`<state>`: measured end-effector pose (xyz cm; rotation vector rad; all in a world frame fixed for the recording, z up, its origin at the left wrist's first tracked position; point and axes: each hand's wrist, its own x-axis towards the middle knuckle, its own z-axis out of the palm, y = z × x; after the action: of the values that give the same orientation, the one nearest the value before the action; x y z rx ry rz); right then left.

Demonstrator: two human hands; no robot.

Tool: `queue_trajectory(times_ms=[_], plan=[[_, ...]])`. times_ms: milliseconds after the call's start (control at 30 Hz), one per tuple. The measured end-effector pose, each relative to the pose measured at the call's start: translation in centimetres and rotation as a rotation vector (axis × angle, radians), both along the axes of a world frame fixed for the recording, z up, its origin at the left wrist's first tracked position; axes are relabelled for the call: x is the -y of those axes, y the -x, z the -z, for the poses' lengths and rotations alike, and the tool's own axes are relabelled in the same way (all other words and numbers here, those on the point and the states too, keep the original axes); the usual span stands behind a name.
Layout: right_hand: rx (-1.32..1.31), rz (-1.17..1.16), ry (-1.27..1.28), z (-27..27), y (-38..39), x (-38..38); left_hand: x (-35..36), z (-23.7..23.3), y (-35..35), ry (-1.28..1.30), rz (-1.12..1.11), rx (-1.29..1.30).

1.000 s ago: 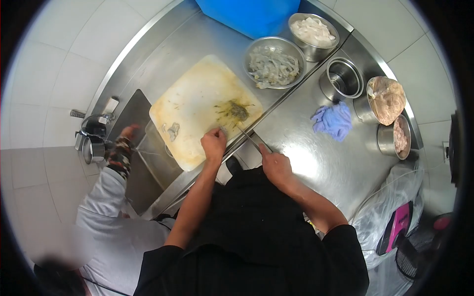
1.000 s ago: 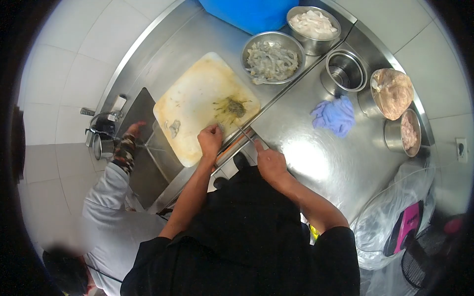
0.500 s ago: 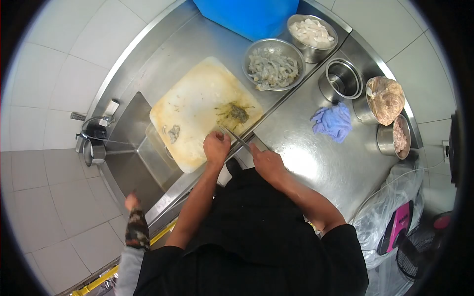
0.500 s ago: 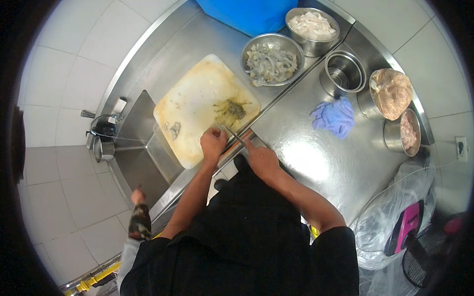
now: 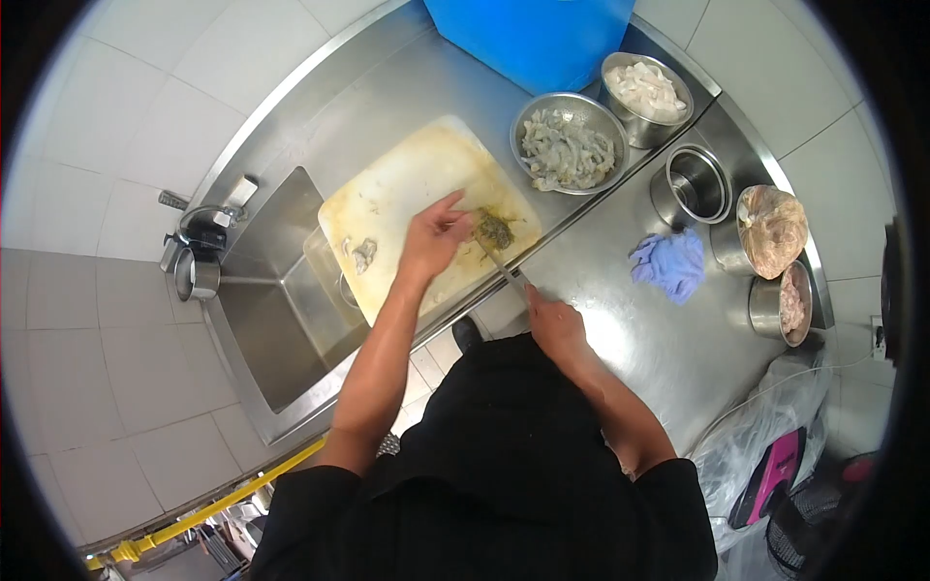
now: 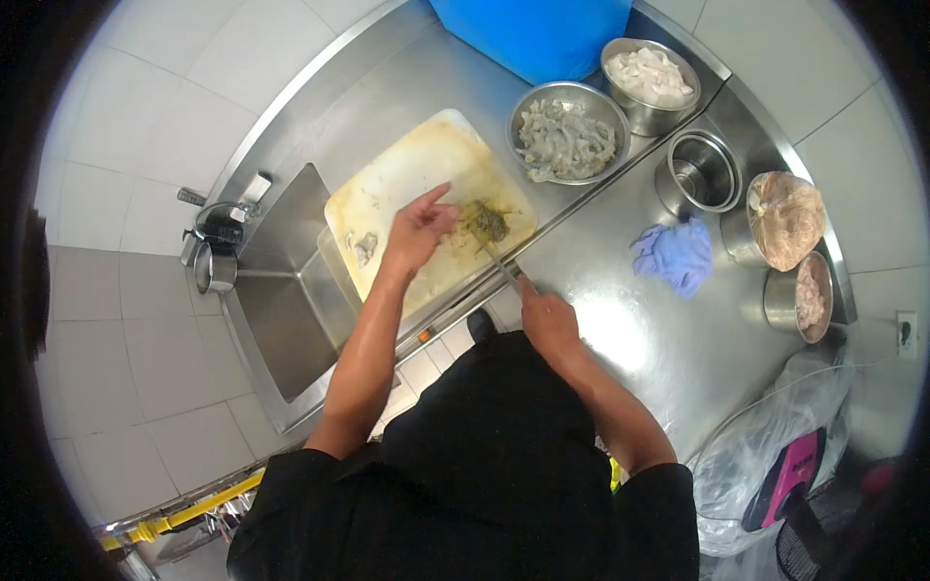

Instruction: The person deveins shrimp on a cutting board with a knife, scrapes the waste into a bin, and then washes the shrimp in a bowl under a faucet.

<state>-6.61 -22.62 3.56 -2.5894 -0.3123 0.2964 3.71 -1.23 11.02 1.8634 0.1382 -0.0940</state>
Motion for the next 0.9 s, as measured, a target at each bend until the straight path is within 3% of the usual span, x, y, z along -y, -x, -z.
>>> queue_trajectory(times_ms=[67,133,200,300,533,600,667,733,767,833,867,900], plan=[[0.001,0.011,-0.031,-0.3,0.2,0.5,-3.9,2.7,-0.3,-0.596,-0.123,0.146],[-0.005,0.029,-0.066,-0.7,0.7,0.8,-8.7,5.3,-0.4,-1.000,-0.203,0.060],[-0.020,0.044,-0.105,-1.1,1.3,1.2,-11.2,5.7,-0.3,-1.118,-0.189,-0.021],[-0.063,0.052,-0.118,-2.0,1.3,1.3,-14.0,7.9,-0.7,-1.406,0.062,-0.035],[-0.060,0.078,-0.130,-2.7,0.2,0.9,-13.5,7.3,-1.8,-1.302,0.036,-0.161],[-0.023,0.082,-0.187,-2.3,0.1,0.9,-12.6,6.8,-1.6,-0.680,-0.025,-0.113],[-0.040,0.088,-0.231,-1.6,-0.1,0.5,-10.2,6.0,-1.4,0.069,-0.191,-0.341],[-0.054,0.091,-0.274,-0.8,-0.3,-0.1,-7.9,8.2,-0.5,0.410,-0.259,-0.277],[-0.042,0.086,-0.324,-0.4,-0.3,-0.4,-7.0,9.7,0.3,0.413,-0.258,-0.278],[-0.029,0.081,-0.371,-0.1,-0.6,-0.8,-5.5,12.0,2.2,-0.084,-0.091,-0.101],[-0.063,0.059,-0.400,-0.1,-0.9,-1.0,-4.4,11.2,3.0,-0.083,-0.091,-0.102],[-0.099,0.038,-0.431,-0.1,-1.2,-1.2,-3.5,10.3,3.8,-0.306,-0.094,-0.011]])
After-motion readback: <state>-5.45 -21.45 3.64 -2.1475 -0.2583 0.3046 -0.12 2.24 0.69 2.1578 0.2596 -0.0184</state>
